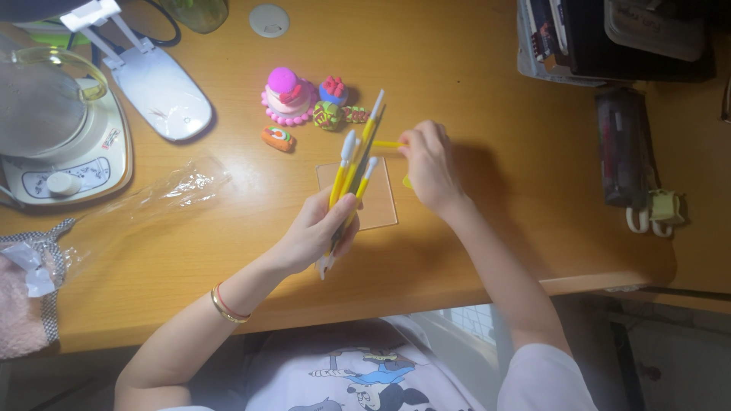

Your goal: The person unboxes a set of modeling clay by opening a plastic bag, removing a yellow plastic tool and several sculpting tools, and then taking out individual colored clay packets.

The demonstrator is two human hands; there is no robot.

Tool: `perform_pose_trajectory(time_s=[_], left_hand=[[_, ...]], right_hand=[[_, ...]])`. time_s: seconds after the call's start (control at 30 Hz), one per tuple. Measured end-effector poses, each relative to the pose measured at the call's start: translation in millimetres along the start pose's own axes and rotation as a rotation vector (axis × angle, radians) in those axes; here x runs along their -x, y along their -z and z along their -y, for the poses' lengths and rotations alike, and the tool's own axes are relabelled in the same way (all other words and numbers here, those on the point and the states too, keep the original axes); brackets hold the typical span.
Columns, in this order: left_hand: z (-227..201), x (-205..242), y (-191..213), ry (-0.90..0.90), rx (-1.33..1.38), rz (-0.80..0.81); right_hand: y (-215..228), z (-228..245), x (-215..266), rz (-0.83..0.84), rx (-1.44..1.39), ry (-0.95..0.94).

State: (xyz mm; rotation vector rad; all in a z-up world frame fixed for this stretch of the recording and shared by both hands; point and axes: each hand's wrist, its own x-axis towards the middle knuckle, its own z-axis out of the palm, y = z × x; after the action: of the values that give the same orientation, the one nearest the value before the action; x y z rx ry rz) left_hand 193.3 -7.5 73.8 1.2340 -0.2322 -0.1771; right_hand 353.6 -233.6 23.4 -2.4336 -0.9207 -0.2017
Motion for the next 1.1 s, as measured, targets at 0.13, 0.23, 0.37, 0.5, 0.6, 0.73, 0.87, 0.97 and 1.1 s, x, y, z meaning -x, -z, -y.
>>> perform_pose_trajectory(time_s=[0.13,0.23,0.37,0.5,0.6,0.73,0.87,0.97,1.1], left_hand=[[7.9,-5.2,-1.0,-0.031,0.032,-0.069],[13.4,-16.2,-7.9,-0.095,0.022,-0.128],[13.7,-22.5,-18.1,-0.084,0.066,-0.175],[14.7,-21.0,-17.5,-0.039,0.036,-0.219],[3.4,-18.4,-21.3,-0.007,0.043,-0.289],[34.6,-21.9,-5.2,0.005,0.001,-0.330],[5.2,-16.9,-15.1,0.056,0.042,-0.354],[-10.5,-13.4,-20.5,0.078,0.065,-0.357],[21.3,-21.9,-9.6,0.076,0.077,-0.372]], right_hand=[[22.4,41.6,16.2,-0.101,-0.093,-0.042],[32.3,77.1,24.9,-0.024,-0.452,-0.232],[22.6,101.6,31.7,0.076,-0.918,-0.309],[15.2,107.2,34.3,0.084,-0.929,-0.316],[20.5,122.1,32.4,0.073,-0.885,-0.322],[33.6,146.8,26.4,0.056,-0.804,-0.321],[25.7,140.6,28.7,0.045,-0.808,-0.329],[20.7,140.9,31.2,0.014,-0.826,-0.334],[4.7,128.4,36.2,0.008,-0.900,-0.367]])
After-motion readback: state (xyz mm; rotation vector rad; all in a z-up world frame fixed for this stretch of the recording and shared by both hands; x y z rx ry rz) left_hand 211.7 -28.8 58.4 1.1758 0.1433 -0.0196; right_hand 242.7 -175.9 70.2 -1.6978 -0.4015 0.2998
